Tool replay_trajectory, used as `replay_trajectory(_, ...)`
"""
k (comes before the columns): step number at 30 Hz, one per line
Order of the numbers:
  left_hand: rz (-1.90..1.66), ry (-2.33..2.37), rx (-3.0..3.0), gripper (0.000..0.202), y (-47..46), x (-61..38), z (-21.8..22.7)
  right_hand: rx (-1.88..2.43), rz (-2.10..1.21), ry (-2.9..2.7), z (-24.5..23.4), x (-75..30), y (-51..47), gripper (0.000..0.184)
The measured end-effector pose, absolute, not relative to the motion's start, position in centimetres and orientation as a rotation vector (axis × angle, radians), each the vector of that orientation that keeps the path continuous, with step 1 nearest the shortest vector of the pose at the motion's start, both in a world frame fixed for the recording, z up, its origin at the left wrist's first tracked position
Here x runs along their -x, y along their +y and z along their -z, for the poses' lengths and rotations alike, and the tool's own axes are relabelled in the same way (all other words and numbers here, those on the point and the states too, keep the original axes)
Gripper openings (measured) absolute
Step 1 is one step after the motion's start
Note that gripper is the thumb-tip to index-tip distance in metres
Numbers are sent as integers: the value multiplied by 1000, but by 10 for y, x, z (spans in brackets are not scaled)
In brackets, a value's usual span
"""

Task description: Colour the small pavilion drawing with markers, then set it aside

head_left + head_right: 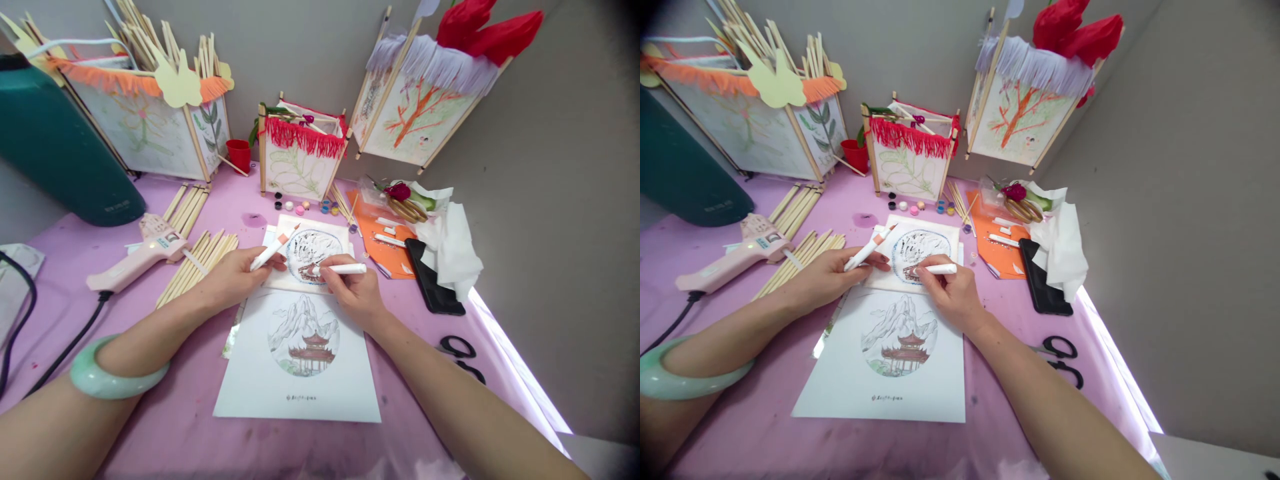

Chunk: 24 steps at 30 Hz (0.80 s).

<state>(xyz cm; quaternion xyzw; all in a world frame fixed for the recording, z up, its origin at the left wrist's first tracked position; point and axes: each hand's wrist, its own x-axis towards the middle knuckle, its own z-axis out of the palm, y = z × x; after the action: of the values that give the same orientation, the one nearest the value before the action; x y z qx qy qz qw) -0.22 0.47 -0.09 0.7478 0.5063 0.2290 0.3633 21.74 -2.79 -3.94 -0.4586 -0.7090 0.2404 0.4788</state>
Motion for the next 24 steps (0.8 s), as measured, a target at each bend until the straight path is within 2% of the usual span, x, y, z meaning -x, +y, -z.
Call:
replay_trajectory(12, -585, 1303, -1918, 29, 4, 2, 1, 1154, -548, -1668, 42, -218, -28, 15)
replay_trajectory(24, -586, 1298, -1906, 31, 5, 3, 2, 1357, -208, -1426, 34, -233, -21, 22)
